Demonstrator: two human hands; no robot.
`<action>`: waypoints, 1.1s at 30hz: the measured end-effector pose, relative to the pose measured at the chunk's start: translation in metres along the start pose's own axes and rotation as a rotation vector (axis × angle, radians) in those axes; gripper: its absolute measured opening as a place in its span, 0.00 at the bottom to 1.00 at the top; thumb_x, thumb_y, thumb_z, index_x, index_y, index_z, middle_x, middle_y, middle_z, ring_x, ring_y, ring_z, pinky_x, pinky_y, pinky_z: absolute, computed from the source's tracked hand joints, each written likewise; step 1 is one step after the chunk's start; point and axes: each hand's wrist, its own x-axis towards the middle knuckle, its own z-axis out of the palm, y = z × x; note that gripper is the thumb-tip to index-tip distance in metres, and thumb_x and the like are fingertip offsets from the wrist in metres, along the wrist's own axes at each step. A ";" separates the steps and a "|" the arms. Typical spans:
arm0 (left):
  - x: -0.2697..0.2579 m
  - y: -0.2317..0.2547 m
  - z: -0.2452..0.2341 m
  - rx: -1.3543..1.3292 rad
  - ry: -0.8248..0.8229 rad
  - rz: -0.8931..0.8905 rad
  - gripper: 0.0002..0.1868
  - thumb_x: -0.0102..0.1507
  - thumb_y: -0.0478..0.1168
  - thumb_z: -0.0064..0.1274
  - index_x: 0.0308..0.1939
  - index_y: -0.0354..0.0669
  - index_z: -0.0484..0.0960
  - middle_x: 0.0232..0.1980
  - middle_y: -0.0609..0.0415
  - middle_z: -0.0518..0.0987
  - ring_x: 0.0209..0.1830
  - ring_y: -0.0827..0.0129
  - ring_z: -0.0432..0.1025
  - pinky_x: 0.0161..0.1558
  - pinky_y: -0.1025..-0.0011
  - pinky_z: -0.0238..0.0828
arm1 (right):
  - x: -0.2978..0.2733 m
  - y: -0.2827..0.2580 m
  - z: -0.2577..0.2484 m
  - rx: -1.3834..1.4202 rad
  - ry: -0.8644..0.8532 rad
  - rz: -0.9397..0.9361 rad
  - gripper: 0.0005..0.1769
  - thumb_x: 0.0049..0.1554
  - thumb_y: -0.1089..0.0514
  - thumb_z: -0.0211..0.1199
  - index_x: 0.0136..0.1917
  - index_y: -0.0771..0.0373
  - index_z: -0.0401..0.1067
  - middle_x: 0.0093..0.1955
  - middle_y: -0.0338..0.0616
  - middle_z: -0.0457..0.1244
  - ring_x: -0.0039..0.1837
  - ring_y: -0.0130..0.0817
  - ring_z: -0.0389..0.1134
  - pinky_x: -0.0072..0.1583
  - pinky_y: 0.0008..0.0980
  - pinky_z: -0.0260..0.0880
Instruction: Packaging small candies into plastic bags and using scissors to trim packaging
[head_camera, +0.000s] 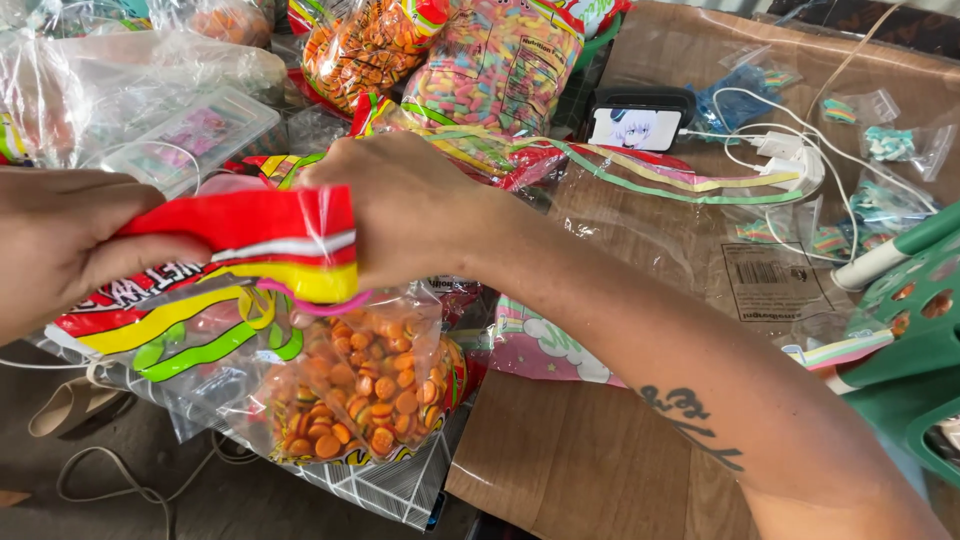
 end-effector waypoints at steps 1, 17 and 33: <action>-0.001 -0.004 0.003 0.026 0.031 0.042 0.23 0.63 0.59 0.52 0.27 0.45 0.77 0.19 0.56 0.68 0.19 0.67 0.68 0.34 0.67 0.68 | 0.002 0.001 0.003 0.017 0.056 -0.024 0.39 0.44 0.17 0.68 0.33 0.56 0.71 0.29 0.44 0.68 0.33 0.56 0.71 0.32 0.51 0.66; 0.031 0.005 0.009 0.413 0.231 0.358 0.27 0.66 0.67 0.56 0.35 0.48 0.75 0.30 0.57 0.74 0.31 0.64 0.76 0.32 0.65 0.74 | 0.016 0.047 0.033 0.042 -0.245 0.002 0.22 0.45 0.30 0.70 0.40 0.43 0.70 0.35 0.35 0.71 0.46 0.45 0.76 0.37 0.43 0.68; 0.045 0.019 0.001 0.413 0.238 0.151 0.31 0.78 0.67 0.47 0.31 0.51 0.70 0.26 0.60 0.67 0.27 0.64 0.70 0.30 0.66 0.61 | 0.014 0.019 0.012 -0.016 -0.046 0.088 0.25 0.46 0.27 0.66 0.43 0.45 0.72 0.39 0.39 0.71 0.42 0.51 0.73 0.37 0.50 0.65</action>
